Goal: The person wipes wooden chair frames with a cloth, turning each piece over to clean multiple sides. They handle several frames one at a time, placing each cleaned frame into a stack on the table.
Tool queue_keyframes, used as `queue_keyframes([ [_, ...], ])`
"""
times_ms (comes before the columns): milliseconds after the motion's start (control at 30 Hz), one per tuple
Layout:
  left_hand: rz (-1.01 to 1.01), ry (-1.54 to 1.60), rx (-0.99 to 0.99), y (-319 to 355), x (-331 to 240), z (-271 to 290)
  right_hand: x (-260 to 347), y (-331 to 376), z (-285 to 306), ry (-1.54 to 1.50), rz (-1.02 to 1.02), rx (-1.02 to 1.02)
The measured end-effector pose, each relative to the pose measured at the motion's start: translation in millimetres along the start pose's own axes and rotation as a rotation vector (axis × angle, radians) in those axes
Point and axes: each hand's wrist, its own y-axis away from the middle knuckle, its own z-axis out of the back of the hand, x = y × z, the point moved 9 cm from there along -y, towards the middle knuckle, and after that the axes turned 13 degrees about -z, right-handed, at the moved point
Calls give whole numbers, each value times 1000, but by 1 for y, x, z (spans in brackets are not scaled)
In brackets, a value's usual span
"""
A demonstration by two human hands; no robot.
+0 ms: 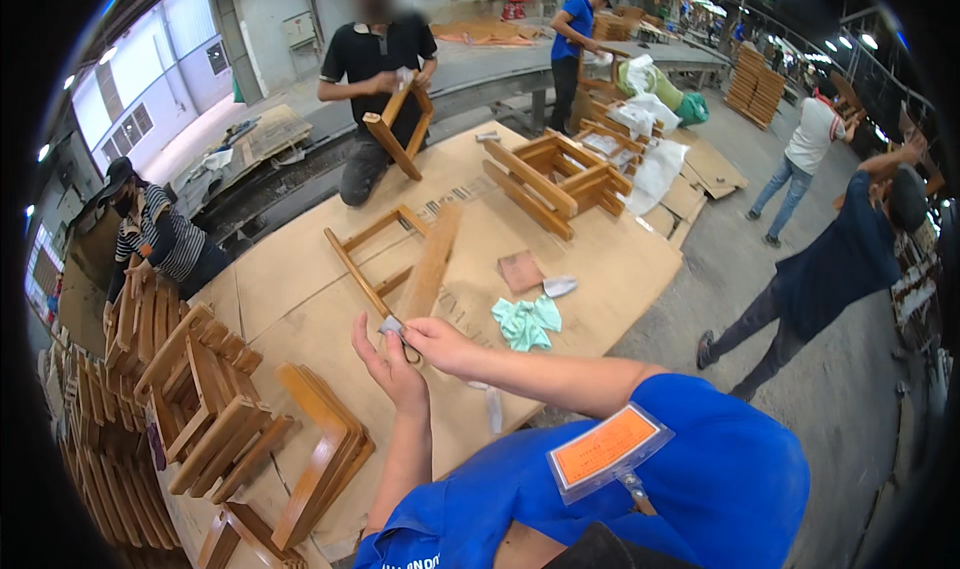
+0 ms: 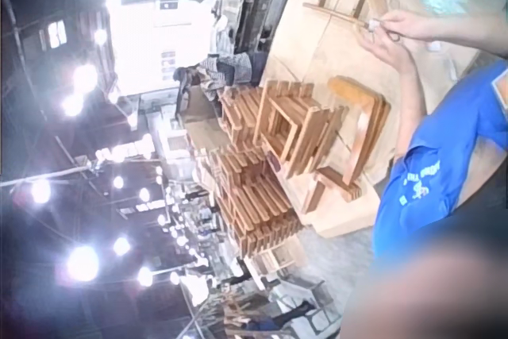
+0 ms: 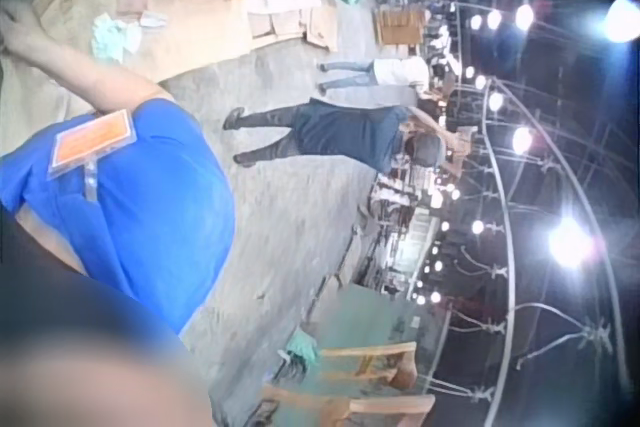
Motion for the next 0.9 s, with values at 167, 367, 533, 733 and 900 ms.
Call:
queue_keyframes([
  [167,-101,-102,92,-2,-6,7,-12,-5,-13,-107,-172,118],
  [367,-36,-15,48,-2,1,18,-8,-2,-16,51,-116,74],
  [533,-5,-58,58,-7,3,26,-9,3,-26,-23,-77,125],
  [733,-64,1,-43,-14,2,33,-11,8,-32,-21,18,72],
  [900,-21,90,-102,-17,7,38,-5,6,-36,185,132,49],
])
